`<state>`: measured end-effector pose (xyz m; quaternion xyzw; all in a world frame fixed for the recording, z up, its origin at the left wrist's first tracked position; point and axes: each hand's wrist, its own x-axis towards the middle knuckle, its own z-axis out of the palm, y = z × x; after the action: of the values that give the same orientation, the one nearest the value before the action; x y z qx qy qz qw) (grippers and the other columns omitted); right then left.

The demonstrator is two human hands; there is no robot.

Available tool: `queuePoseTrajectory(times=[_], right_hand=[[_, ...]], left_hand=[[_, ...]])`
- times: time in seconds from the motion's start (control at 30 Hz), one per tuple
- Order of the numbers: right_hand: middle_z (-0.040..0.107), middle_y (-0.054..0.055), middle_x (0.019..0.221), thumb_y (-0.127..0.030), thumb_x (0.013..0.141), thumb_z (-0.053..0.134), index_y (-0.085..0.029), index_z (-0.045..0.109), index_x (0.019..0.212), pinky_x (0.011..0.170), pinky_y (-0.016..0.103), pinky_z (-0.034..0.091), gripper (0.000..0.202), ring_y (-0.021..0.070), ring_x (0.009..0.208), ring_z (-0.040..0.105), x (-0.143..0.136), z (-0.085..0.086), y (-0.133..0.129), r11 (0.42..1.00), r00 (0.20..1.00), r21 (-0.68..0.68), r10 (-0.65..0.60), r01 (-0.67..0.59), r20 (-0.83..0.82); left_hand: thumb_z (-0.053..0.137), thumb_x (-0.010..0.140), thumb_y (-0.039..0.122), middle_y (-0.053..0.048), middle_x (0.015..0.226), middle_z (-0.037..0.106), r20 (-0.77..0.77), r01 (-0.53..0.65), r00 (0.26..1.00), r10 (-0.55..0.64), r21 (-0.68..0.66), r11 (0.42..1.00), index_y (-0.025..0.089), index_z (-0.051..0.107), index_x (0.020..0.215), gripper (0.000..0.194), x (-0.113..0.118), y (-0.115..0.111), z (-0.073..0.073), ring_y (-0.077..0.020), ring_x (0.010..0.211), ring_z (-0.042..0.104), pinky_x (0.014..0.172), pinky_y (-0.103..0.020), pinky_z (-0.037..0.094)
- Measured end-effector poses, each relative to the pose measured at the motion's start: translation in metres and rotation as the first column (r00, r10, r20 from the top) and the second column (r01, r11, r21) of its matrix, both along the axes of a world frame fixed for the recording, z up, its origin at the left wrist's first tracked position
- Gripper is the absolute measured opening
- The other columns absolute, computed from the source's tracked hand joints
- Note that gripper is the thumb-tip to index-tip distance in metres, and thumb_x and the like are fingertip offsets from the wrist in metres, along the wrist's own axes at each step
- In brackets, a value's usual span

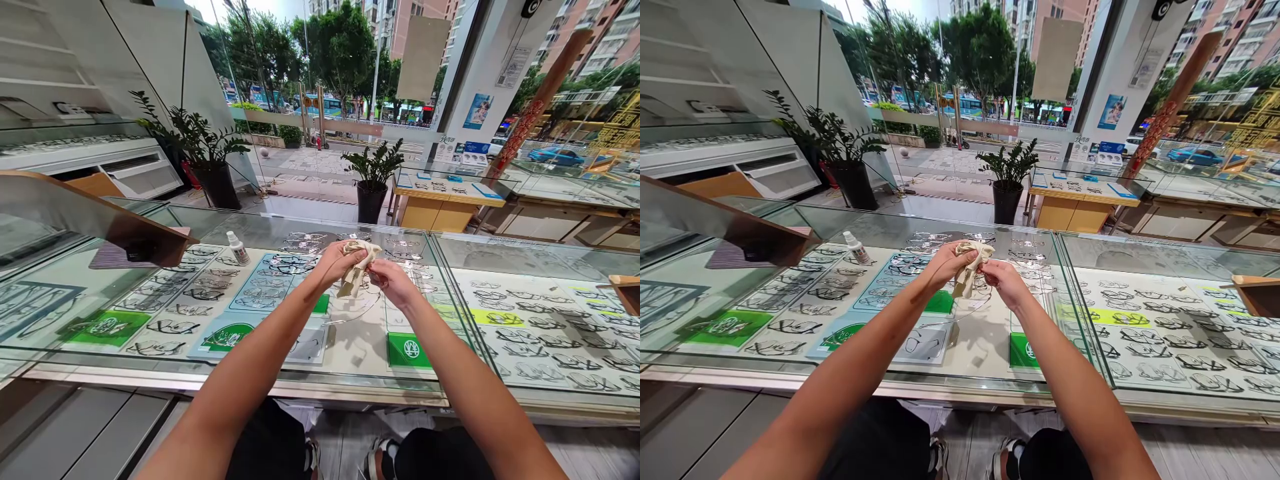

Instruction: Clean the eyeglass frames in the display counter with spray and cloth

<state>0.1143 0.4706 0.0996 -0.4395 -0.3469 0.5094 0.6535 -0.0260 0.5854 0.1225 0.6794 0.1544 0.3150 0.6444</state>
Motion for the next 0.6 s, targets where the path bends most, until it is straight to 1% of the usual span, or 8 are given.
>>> queuePoseTrajectory(times=[0.1, 0.17, 0.23, 0.3, 0.37, 0.43, 0.53, 0.6], right_hand=[[0.054, -0.002, 0.062, -0.042, 0.063, 0.091, -0.017, 0.075, 0.073, 0.056, 0.029, 0.017, 0.032, 0.0084, 0.056, 0.03, 0.0, 0.002, -0.001, 1.0, 1.0, 0.018, -0.005, 0.004, 0.019], [0.049, -0.003, 0.06, -0.044, 0.065, 0.09, -0.017, 0.073, 0.071, 0.055, 0.029, 0.017, 0.032, 0.0086, 0.056, 0.028, 0.001, 0.003, -0.002, 1.0, 1.0, 0.027, -0.008, 0.008, 0.029], [0.044, -0.005, 0.058, -0.045, 0.065, 0.091, -0.018, 0.072, 0.07, 0.055, 0.029, 0.015, 0.033, 0.0087, 0.056, 0.025, 0.003, 0.005, -0.002, 0.999, 0.999, 0.03, -0.015, 0.013, 0.039], [0.043, -0.005, 0.058, -0.045, 0.064, 0.091, -0.018, 0.072, 0.07, 0.054, 0.029, 0.015, 0.034, 0.0087, 0.055, 0.025, 0.006, 0.005, -0.002, 1.0, 0.999, 0.025, -0.012, 0.011, 0.053], [0.044, -0.005, 0.057, -0.045, 0.064, 0.091, -0.017, 0.072, 0.07, 0.054, 0.029, 0.015, 0.034, 0.0087, 0.055, 0.026, 0.007, 0.005, -0.001, 1.0, 0.998, 0.016, -0.004, 0.004, 0.06], [0.044, -0.005, 0.056, -0.045, 0.064, 0.091, -0.018, 0.071, 0.069, 0.054, 0.029, 0.016, 0.035, 0.009, 0.055, 0.028, 0.007, 0.003, -0.001, 1.0, 0.999, 0.012, -0.003, 0.002, 0.048], [0.046, -0.004, 0.057, -0.045, 0.062, 0.092, -0.019, 0.07, 0.069, 0.055, 0.029, 0.018, 0.035, 0.0093, 0.055, 0.03, 0.004, 0.001, 0.0, 1.0, 1.0, 0.019, 0.005, -0.005, 0.024], [0.047, -0.004, 0.057, -0.046, 0.064, 0.092, -0.018, 0.072, 0.072, 0.055, 0.03, 0.016, 0.036, 0.0092, 0.055, 0.028, 0.002, 0.0, 0.0, 0.999, 0.999, 0.029, 0.018, -0.018, 0.027]], left_hand=[[0.081, 0.079, 0.064, -0.003, 0.075, 0.066, 0.02, -0.065, 0.998, 0.064, 0.069, 0.995, 0.014, 0.069, 0.09, 0.052, 0.0, 0.0, 0.001, -0.0144, 0.064, 0.057, 0.059, -0.025, 0.045], [0.074, 0.085, 0.066, -0.002, 0.076, 0.064, 0.001, -0.075, 0.997, 0.076, 0.156, 0.985, 0.015, 0.068, 0.085, 0.052, -0.003, 0.002, 0.003, -0.0142, 0.066, 0.055, 0.058, -0.025, 0.042], [0.07, 0.089, 0.065, -0.003, 0.078, 0.064, -0.041, -0.029, 0.998, 0.039, 0.231, 0.972, 0.015, 0.068, 0.085, 0.05, -0.008, 0.006, 0.004, -0.015, 0.069, 0.055, 0.06, -0.025, 0.043], [0.072, 0.088, 0.062, -0.003, 0.08, 0.065, -0.078, 0.049, 0.996, -0.03, 0.246, 0.968, 0.015, 0.069, 0.089, 0.046, -0.012, 0.01, 0.006, -0.0158, 0.071, 0.056, 0.063, -0.025, 0.044], [0.078, 0.085, 0.058, -0.003, 0.085, 0.068, -0.086, 0.108, 0.992, -0.092, 0.199, 0.974, 0.015, 0.07, 0.095, 0.045, -0.015, 0.011, 0.006, -0.0162, 0.074, 0.059, 0.066, -0.025, 0.046], [0.085, 0.078, 0.055, -0.005, 0.09, 0.07, -0.072, 0.144, 0.988, -0.137, 0.111, 0.983, 0.015, 0.07, 0.101, 0.048, -0.014, 0.01, 0.006, -0.0164, 0.076, 0.061, 0.069, -0.025, 0.047], [0.092, 0.069, 0.051, -0.005, 0.088, 0.069, -0.029, 0.148, 0.989, -0.148, -0.012, 0.989, 0.014, 0.069, 0.104, 0.056, -0.009, 0.005, 0.005, -0.0156, 0.074, 0.06, 0.068, -0.025, 0.047], [0.093, 0.068, 0.052, -0.004, 0.084, 0.067, -0.008, 0.129, 0.992, -0.13, -0.039, 0.991, 0.014, 0.069, 0.102, 0.056, -0.004, 0.002, 0.003, -0.0148, 0.07, 0.058, 0.065, -0.025, 0.046]])
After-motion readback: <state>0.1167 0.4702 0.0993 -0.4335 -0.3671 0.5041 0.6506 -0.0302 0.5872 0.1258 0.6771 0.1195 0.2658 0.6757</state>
